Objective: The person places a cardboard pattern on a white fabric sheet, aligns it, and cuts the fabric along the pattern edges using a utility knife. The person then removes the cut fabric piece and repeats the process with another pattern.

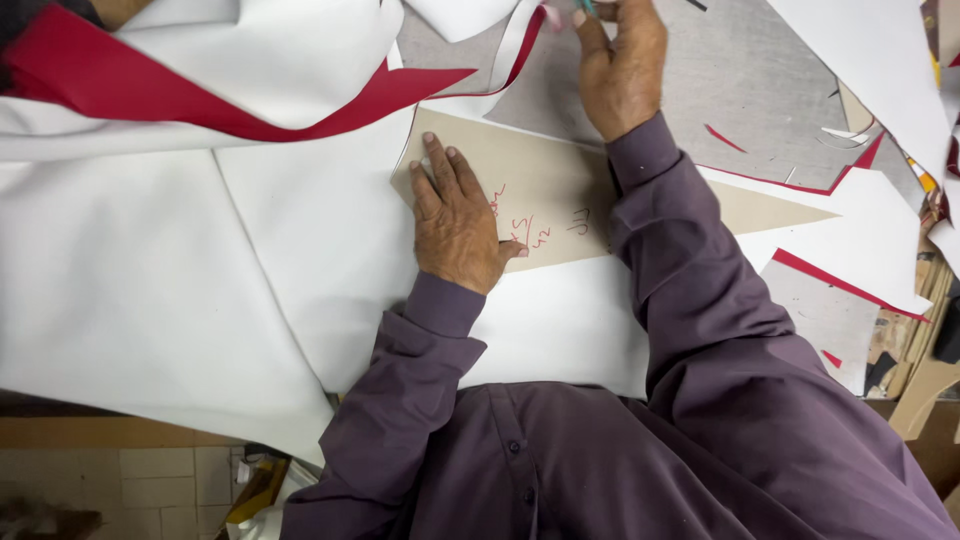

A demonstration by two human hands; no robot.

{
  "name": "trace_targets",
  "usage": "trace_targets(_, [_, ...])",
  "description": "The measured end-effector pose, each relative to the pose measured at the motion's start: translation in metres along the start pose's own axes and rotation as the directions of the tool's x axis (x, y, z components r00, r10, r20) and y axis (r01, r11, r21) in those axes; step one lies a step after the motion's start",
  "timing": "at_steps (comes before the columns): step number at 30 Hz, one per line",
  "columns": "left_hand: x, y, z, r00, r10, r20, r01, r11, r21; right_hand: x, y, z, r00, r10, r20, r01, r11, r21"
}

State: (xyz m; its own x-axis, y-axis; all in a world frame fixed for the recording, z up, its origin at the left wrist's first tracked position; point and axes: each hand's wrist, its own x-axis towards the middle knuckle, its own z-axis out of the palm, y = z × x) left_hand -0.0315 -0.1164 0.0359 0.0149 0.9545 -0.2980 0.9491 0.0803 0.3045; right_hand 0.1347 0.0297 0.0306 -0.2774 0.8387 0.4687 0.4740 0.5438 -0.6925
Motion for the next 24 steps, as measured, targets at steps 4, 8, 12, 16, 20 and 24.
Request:
trace_targets(4, [0.003, 0.001, -0.001, 1.0, -0.012, 0.014, 0.012, 1.0, -0.011, -0.037, -0.04, 0.005, 0.999, -0.048, 0.021, 0.051, 0.97, -0.24])
trace_targets(8, [0.011, 0.0, -0.001, 0.997, -0.036, 0.067, 0.037, 0.999, -0.017, -0.061, -0.054, 0.047, 0.996, 0.06, 0.06, -0.051, 0.988, -0.147])
trace_targets(12, [0.012, 0.001, -0.002, 0.99, -0.063, 0.126, 0.071, 0.996, -0.055, -0.05, -0.041, 0.071, 0.999, -0.013, 0.029, 0.018, 0.981, -0.191])
trace_targets(16, [0.012, 0.003, -0.004, 0.993, -0.054, 0.101, 0.062, 0.995, -0.072, -0.038, -0.039, 0.078, 0.996, 0.016, 0.092, 0.007, 0.971, -0.239])
trace_targets(20, [0.015, 0.007, -0.005, 0.997, -0.029, 0.067, 0.03, 0.999, -0.015, -0.039, -0.04, 0.075, 0.992, 0.038, 0.119, -0.003, 0.958, -0.287])
trace_targets(24, [0.015, 0.011, -0.004, 0.996, -0.044, 0.077, 0.045, 0.999, -0.011, -0.049, -0.032, 0.053, 0.993, 0.052, 0.108, -0.015, 0.947, -0.322])
